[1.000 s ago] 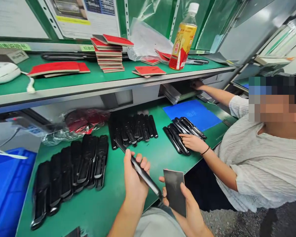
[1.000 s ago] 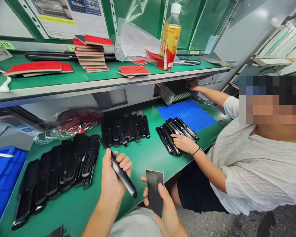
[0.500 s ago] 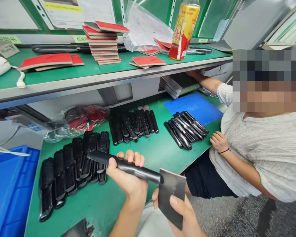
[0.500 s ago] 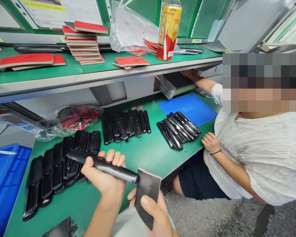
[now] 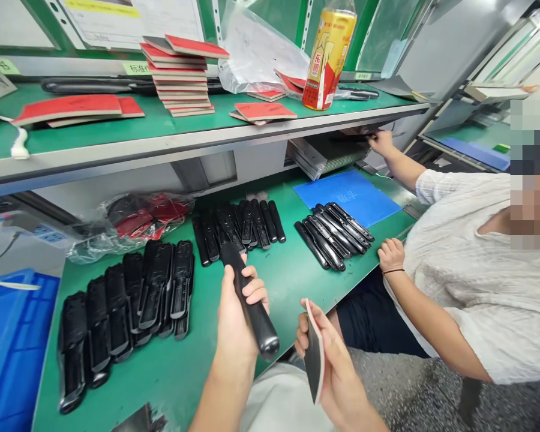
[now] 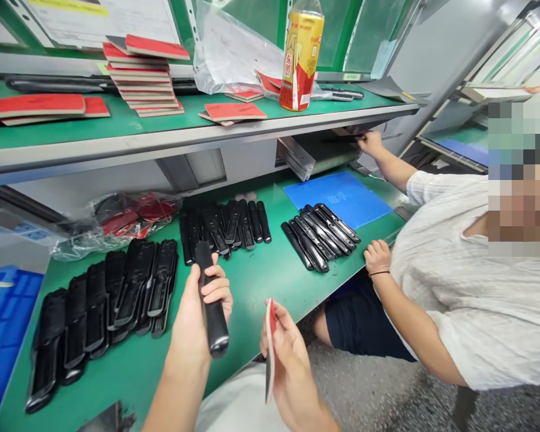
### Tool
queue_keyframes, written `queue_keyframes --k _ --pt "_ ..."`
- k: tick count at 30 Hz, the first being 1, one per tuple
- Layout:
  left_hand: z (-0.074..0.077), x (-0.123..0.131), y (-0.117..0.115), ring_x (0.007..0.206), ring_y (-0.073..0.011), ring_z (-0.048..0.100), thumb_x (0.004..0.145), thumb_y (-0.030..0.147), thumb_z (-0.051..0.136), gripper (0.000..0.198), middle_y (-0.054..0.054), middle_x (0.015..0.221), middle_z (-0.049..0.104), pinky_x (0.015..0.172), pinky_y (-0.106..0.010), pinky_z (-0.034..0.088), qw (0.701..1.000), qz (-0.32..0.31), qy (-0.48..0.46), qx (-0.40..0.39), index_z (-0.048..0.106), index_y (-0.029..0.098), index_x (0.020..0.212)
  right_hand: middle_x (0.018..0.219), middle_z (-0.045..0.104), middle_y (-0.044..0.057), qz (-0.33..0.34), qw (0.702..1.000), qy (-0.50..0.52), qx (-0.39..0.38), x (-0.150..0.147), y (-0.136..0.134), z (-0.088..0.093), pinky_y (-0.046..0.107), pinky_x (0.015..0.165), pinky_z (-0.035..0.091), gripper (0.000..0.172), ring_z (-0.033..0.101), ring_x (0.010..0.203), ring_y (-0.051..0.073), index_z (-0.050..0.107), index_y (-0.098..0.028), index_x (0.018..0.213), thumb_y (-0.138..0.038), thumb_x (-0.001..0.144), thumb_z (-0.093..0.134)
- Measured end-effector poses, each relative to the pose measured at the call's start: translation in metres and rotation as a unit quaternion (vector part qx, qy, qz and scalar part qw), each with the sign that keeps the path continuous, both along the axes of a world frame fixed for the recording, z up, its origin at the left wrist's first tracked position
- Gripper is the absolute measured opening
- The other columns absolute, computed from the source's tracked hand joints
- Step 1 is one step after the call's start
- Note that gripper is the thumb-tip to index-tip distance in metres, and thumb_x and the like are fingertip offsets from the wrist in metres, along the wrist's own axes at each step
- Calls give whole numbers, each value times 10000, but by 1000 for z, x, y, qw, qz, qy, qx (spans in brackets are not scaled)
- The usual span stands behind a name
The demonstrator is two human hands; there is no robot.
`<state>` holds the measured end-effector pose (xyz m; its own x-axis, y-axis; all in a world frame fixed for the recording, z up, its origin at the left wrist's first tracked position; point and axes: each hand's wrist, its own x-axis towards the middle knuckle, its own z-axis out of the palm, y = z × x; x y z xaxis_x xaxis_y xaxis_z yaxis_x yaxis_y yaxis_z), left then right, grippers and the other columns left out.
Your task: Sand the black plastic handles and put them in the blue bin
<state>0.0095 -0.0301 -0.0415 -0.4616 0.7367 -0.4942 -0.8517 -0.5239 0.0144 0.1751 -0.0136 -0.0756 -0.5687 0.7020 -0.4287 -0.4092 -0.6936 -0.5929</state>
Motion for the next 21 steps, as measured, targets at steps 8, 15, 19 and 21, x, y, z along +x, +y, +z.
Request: queue_keyframes --k 8,15,19,21 --pt "-2 5 1 408 -5 439 1021 295 402 213 55 688 535 340 -86 358 999 -5 -33 -14 552 160 1087 765 466 -41 21 994 23 100 -9 -16 12 200 576 385 595 403 642 104 556 -271 1073 -455 618 894" --pt "-10 -3 2 362 -17 455 1041 320 312 284 68 614 536 319 -89 373 1000 -17 -23 11 536 146 1055 783 527 -77 14 981 -55 184 -30 6 12 188 573 383 703 456 615 78 498 -273 1004 -302 486 972" --pt "-42 -25 -7 322 -43 499 1033 370 296 330 66 613 605 272 -76 378 993 -56 -4 100 551 184 1129 813 589 -63 43 985 7 166 -33 20 11 222 611 412 762 498 633 98 492 -268 1028 -341 442 975" --pt "-53 -29 -5 323 -43 508 1022 320 328 285 55 676 644 282 -69 400 984 -134 -16 116 564 237 1160 816 597 -50 81 975 8 205 -34 27 7 227 659 407 837 503 686 107 561 -227 979 -324 275 1003"
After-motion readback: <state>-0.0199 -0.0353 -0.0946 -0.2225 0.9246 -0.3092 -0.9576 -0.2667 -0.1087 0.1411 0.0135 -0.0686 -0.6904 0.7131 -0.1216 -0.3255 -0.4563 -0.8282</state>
